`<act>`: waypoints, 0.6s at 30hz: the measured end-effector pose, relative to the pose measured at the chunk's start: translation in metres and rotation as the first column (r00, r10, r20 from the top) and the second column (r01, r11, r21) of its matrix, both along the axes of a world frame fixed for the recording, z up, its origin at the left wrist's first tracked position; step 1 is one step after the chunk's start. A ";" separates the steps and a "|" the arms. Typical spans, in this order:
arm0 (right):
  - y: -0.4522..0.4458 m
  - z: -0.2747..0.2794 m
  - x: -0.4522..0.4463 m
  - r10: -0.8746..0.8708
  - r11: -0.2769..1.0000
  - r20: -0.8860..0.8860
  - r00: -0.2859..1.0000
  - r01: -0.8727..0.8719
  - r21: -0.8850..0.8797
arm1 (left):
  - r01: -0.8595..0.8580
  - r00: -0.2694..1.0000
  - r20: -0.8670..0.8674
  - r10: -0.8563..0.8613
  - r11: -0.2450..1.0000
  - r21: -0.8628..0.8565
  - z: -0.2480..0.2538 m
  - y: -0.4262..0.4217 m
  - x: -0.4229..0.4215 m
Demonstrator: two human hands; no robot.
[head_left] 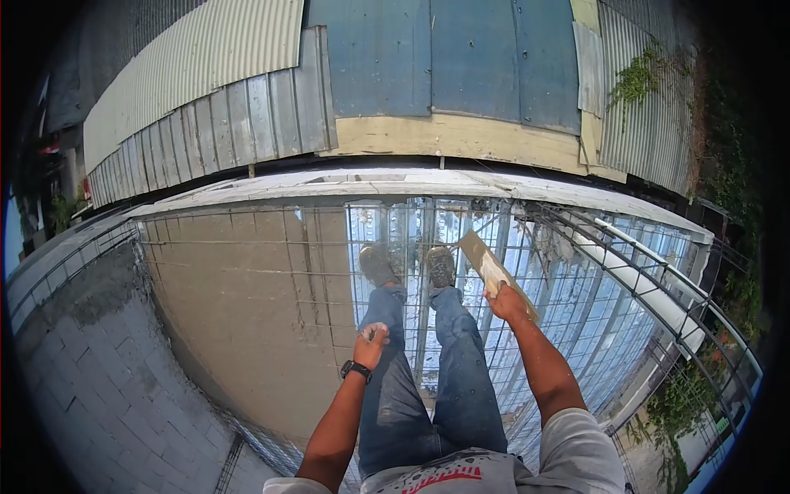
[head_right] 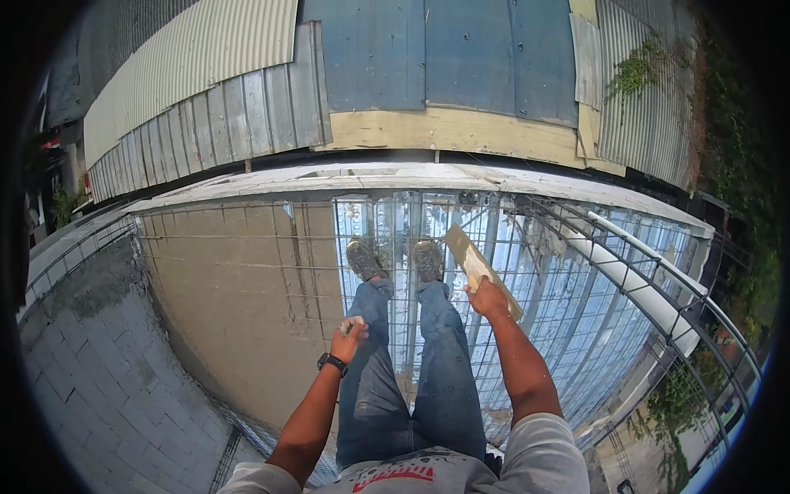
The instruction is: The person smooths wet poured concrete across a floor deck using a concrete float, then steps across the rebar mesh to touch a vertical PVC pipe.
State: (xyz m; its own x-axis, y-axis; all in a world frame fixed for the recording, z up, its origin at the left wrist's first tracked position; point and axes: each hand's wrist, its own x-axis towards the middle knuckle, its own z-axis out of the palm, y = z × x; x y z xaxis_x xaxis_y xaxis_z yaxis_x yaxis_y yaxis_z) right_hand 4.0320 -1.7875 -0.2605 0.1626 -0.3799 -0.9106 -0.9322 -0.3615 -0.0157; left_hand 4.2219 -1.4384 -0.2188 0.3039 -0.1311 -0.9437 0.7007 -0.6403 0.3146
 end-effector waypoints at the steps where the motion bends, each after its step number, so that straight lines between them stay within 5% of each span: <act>1: -0.004 -0.003 -0.008 -0.010 1.000 -0.020 1.000 0.010 -0.011 | -0.017 1.000 0.001 0.017 1.000 -0.014 0.004 -0.009 0.000; 18: 0.015 0.001 0.004 -0.043 0.999 -0.038 0.998 0.044 0.011 | 0.069 0.998 0.011 -0.069 0.998 0.003 0.006 0.005 0.036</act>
